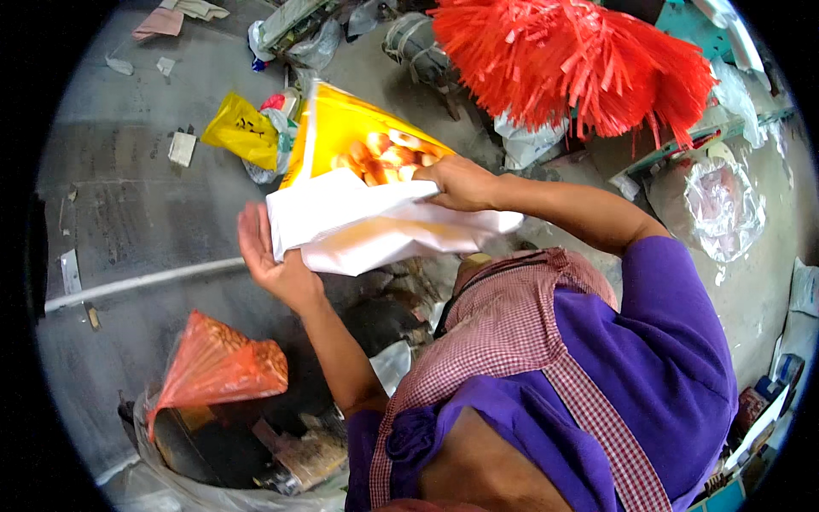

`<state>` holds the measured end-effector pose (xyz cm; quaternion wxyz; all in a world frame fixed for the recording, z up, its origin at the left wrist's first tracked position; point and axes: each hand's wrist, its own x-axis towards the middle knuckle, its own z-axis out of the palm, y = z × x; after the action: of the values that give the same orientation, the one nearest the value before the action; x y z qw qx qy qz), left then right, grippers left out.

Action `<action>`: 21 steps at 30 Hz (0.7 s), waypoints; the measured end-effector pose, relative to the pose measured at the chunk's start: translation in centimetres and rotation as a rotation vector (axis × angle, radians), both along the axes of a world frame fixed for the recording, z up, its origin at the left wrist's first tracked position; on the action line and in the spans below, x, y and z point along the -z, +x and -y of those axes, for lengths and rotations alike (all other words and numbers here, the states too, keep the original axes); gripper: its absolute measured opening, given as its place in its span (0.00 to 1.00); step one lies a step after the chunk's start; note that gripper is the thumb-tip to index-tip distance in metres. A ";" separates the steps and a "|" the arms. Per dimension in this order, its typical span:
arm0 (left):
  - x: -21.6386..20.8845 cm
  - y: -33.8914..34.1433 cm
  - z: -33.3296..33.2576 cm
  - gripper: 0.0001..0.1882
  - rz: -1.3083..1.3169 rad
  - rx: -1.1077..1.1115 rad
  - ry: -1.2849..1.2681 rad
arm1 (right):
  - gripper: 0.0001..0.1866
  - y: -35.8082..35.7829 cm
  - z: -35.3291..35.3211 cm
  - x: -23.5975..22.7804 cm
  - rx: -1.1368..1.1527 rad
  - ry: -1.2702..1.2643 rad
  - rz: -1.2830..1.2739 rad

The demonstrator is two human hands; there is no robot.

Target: The person handles a yellow and white plastic bag, then moves to a green work surface to fold white plastic sheets and tie them with red strings. The person stacks the tied bundles on the surface.

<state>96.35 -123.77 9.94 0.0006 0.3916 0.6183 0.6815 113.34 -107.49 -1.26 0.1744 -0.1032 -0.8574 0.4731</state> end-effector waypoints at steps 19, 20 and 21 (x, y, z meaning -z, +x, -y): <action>17.3 -36.9 -1.5 0.17 0.274 -0.132 -0.713 | 0.31 -17.5 -13.0 5.8 0.268 -0.195 0.646; 15.7 -37.0 -1.6 0.17 0.209 -0.101 -0.776 | 0.36 -20.0 -12.9 3.2 0.150 -0.104 0.626; 13.3 -36.5 -3.3 0.16 0.258 -0.060 -0.737 | 0.40 -22.1 -13.1 4.1 0.076 0.155 0.311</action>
<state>59.83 -120.45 -3.35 0.1989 0.2581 0.8275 0.4572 91.26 -94.41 -5.35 0.0649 -0.1936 -0.9035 0.3769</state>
